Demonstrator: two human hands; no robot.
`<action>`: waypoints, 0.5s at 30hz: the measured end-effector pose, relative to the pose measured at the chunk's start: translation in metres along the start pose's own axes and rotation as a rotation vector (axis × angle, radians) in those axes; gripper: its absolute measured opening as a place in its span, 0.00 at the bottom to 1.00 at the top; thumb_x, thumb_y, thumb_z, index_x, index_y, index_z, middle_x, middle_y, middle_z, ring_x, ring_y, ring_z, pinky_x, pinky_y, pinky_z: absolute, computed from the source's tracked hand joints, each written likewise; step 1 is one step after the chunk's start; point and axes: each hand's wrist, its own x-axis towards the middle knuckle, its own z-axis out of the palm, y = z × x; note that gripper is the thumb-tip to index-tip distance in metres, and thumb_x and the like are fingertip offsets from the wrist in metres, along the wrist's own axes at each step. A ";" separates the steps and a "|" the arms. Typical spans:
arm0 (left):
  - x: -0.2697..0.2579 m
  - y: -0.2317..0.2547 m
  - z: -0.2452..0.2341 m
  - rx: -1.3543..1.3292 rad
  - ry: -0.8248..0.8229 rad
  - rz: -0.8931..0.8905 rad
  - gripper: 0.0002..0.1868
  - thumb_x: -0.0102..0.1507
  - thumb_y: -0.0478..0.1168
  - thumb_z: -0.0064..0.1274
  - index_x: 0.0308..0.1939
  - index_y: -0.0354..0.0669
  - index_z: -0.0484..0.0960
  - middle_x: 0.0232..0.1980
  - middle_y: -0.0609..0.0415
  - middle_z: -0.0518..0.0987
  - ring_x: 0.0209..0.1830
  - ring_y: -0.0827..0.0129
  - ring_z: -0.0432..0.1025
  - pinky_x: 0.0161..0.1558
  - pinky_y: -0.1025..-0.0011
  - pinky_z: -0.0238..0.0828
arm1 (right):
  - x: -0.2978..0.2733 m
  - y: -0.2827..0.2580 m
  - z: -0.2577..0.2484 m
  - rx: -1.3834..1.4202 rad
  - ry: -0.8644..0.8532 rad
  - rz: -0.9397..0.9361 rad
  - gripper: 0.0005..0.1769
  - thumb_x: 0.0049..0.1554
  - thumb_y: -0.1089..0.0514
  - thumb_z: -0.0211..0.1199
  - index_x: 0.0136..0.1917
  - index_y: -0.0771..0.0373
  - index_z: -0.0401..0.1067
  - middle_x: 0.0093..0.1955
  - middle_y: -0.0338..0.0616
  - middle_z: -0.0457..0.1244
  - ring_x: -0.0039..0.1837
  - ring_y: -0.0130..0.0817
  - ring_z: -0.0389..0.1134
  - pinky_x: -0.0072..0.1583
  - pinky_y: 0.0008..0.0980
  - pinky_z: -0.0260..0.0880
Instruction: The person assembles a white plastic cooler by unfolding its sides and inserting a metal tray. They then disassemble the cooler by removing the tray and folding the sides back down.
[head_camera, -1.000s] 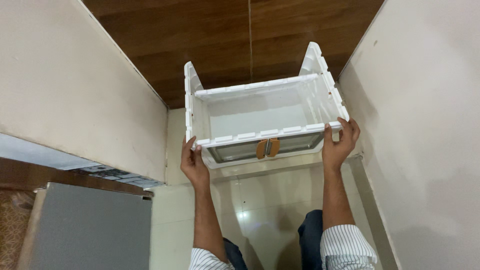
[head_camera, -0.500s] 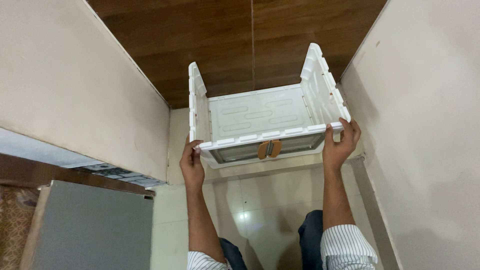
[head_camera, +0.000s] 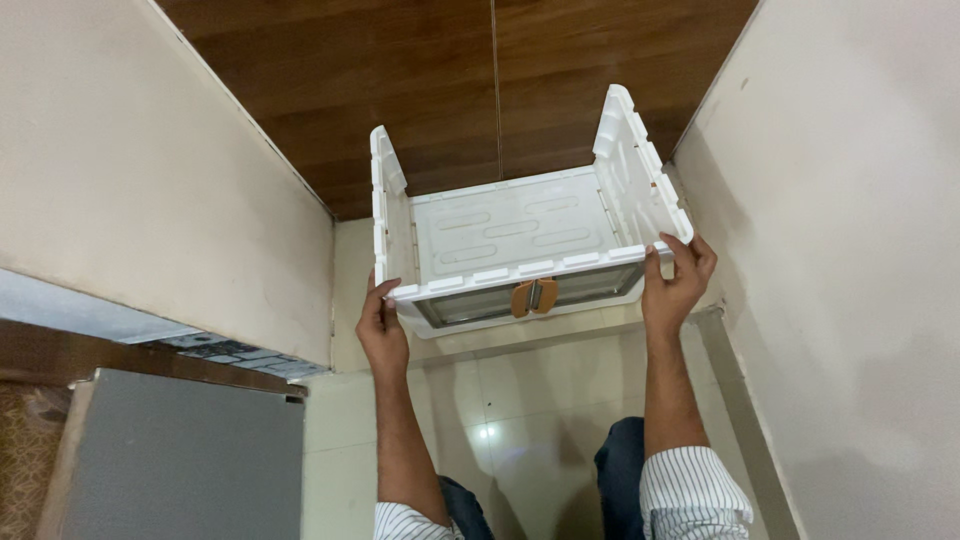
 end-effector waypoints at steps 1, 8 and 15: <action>-0.001 -0.001 0.001 -0.012 0.004 -0.002 0.17 0.68 0.21 0.40 0.52 0.36 0.82 0.76 0.39 0.69 0.75 0.57 0.66 0.71 0.66 0.62 | 0.000 0.002 0.000 -0.004 -0.005 -0.001 0.17 0.60 0.71 0.70 0.62 0.63 0.77 0.70 0.50 0.52 0.71 0.42 0.60 0.69 0.37 0.69; 0.000 -0.001 0.006 -0.013 0.062 -0.032 0.18 0.67 0.20 0.41 0.50 0.37 0.83 0.75 0.39 0.70 0.70 0.59 0.71 0.66 0.69 0.68 | 0.001 0.002 0.000 -0.052 -0.011 0.009 0.15 0.59 0.70 0.69 0.59 0.62 0.78 0.68 0.49 0.53 0.70 0.42 0.60 0.69 0.39 0.65; 0.000 0.000 0.008 0.015 0.070 0.023 0.20 0.66 0.19 0.40 0.52 0.38 0.84 0.75 0.38 0.69 0.72 0.58 0.70 0.65 0.70 0.67 | 0.002 -0.002 0.002 -0.112 -0.013 -0.013 0.13 0.60 0.68 0.69 0.58 0.61 0.78 0.67 0.49 0.53 0.68 0.42 0.59 0.69 0.39 0.63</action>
